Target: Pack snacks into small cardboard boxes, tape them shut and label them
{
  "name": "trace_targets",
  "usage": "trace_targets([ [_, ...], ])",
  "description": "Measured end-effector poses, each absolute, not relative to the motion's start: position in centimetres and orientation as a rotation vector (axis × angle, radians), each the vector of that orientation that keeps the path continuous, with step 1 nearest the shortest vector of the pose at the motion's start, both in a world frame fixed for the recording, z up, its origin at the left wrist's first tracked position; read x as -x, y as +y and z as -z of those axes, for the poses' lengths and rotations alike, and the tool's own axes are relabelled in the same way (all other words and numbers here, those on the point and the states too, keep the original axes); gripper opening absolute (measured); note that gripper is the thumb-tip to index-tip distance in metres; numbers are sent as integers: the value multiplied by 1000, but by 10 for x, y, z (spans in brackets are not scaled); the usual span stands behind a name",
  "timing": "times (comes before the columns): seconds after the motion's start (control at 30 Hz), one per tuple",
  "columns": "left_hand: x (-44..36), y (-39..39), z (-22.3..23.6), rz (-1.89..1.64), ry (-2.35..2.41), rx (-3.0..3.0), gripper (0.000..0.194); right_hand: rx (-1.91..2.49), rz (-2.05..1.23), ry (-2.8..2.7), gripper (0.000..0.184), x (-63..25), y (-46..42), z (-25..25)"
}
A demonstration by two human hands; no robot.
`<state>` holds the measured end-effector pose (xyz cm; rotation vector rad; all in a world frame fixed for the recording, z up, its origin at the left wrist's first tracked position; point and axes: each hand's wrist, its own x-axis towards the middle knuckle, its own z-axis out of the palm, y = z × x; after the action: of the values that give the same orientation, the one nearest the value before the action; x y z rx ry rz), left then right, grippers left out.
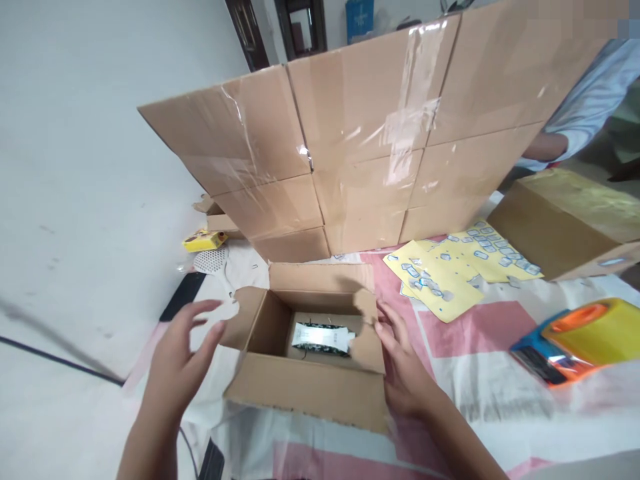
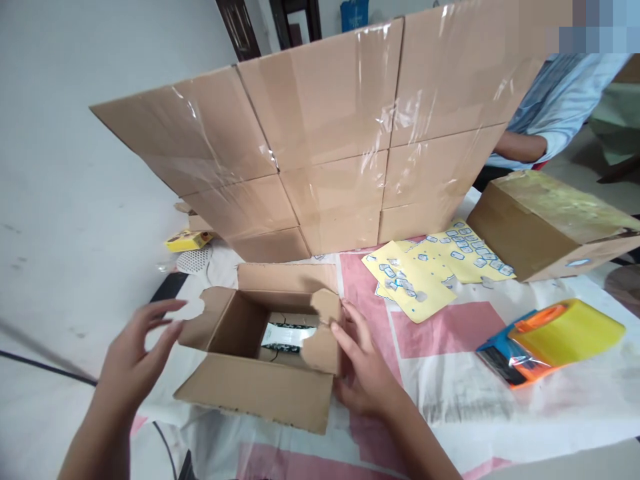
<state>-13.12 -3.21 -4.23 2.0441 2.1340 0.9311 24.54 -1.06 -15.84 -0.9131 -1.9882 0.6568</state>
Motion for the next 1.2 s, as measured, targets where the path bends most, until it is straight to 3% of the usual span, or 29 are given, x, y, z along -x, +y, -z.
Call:
trace_targets([
  [0.13,167,-79,118,-897,1868,-1879,118,806,-908,-1866,50,-249,-9,145],
  [0.2,152,-80,133,-935,1731,-1940,132,833,-947,-1792,48,-248,-8,134],
  [0.27,129,-69,130,-1029,1582,-2069,109,913,-942,-1724,44,-243,-7,123],
  [0.37,98,-46,117,-1228,1573,-2121,44,945,-936,-1603,45,-231,-4,111],
  [0.43,83,-36,112,-1379,1749,-1957,28,879,-928,-1528,55,-224,-1,108],
  [0.5,71,-32,111,-1461,1885,-1760,39,810,-895,-1521,60,-220,2,108],
  [0.6,58,-34,104,-1488,1981,-1761,49,789,-760,-1637,46,-218,3,110],
  [0.7,49,-38,91,-1318,1930,-2300,40,846,-649,-1705,38,-219,-2,107],
  [0.8,38,-34,85,-984,1545,-2970,55,891,-629,-1765,39,-222,-9,101],
  [0.9,26,-26,94,-948,1398,-3183,57,967,-553,-1789,38,-234,-21,102],
  [1.1,9,-22,109,-844,1652,-3064,51,1227,34,-1264,24,-320,-68,130],
  [1.2,-1,-25,104,-676,1816,-2863,53,1337,202,-862,36,-387,-82,138],
])
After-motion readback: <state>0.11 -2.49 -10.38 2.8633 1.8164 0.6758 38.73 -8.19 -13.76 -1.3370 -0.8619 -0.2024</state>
